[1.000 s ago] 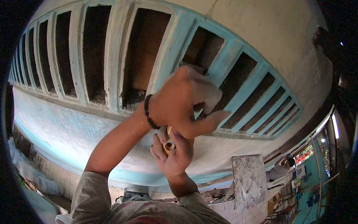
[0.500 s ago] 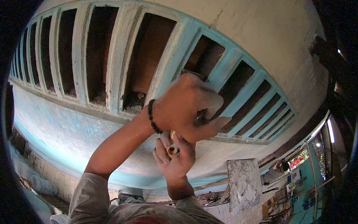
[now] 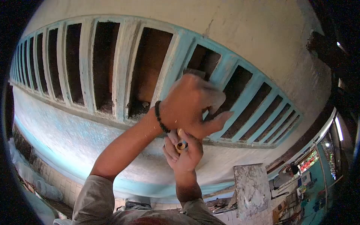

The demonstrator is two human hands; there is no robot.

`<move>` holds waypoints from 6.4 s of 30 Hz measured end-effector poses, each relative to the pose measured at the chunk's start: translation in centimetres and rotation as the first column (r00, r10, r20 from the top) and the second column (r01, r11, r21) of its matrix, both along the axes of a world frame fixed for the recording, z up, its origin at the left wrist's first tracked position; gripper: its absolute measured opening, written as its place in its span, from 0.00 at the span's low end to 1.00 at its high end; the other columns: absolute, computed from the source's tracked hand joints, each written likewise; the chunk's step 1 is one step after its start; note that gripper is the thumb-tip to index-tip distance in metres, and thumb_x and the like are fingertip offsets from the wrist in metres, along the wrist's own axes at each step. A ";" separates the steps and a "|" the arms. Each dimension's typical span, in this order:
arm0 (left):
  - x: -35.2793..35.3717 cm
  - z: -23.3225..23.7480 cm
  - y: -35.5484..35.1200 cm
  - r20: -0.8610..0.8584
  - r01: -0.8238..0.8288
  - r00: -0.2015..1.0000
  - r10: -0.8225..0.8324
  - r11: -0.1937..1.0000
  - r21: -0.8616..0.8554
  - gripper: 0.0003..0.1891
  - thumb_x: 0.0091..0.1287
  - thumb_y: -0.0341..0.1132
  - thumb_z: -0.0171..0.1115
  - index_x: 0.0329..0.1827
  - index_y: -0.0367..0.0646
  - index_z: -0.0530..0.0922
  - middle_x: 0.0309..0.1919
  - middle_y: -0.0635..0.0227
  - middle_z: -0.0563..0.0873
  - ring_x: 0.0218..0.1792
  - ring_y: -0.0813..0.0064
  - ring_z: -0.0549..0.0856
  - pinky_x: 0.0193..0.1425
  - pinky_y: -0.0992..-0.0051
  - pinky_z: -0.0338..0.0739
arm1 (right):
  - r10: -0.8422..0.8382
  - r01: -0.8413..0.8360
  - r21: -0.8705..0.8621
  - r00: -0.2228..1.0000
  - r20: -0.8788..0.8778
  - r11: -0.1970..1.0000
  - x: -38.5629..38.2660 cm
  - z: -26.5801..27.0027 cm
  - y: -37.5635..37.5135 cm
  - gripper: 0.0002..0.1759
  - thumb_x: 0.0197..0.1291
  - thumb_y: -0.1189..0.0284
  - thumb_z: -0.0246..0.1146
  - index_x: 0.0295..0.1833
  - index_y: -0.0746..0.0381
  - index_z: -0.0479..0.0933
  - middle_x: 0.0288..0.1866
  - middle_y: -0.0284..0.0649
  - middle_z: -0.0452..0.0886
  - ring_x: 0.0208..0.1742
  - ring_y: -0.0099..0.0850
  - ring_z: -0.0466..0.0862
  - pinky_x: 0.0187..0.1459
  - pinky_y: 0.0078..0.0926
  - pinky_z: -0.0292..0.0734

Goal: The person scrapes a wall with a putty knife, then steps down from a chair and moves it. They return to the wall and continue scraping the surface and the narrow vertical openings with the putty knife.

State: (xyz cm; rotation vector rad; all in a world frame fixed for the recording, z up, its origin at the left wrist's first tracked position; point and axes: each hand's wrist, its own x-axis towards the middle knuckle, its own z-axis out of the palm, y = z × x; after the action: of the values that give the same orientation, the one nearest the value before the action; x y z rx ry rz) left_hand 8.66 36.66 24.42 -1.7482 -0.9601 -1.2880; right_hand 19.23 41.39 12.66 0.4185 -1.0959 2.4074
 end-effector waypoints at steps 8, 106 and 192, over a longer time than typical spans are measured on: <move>0.2 0.4 -0.2 0.018 -0.048 0.999 0.049 0.997 -0.055 0.20 0.58 0.42 0.72 0.15 0.43 0.75 0.12 0.59 0.76 0.16 0.52 0.79 0.24 0.61 0.73 | 0.084 -0.080 0.073 0.994 -0.066 0.994 0.1 0.4 0.3 0.06 0.77 0.66 0.54 0.52 0.51 0.76 0.32 0.35 0.73 0.12 0.21 0.57 0.13 0.19 0.53; -0.9 5.6 0.3 -0.101 0.147 0.986 -0.136 0.983 0.107 0.25 0.59 0.45 0.74 0.12 0.41 0.72 0.10 0.59 0.73 0.13 0.55 0.74 0.23 0.61 0.69 | -0.055 0.071 0.096 0.984 -0.167 0.993 -0.8 5.9 -2.2 0.09 0.82 0.61 0.52 0.50 0.53 0.72 0.37 0.33 0.74 0.16 0.20 0.61 0.15 0.19 0.56; 0.1 1.1 -0.2 0.043 0.103 0.994 -0.100 0.992 -0.068 0.23 0.60 0.47 0.71 0.14 0.41 0.77 0.11 0.55 0.77 0.17 0.48 0.80 0.25 0.58 0.77 | 0.053 -0.051 0.043 0.997 -0.052 0.998 1.1 1.9 -1.2 0.09 0.82 0.64 0.51 0.53 0.54 0.74 0.35 0.35 0.74 0.15 0.23 0.63 0.16 0.21 0.57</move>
State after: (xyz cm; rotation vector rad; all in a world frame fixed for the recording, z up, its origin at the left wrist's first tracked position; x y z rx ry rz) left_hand 8.80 36.45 25.53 -1.8528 -0.9599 -1.3722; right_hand 20.37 40.18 14.55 0.5278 -1.1264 2.4076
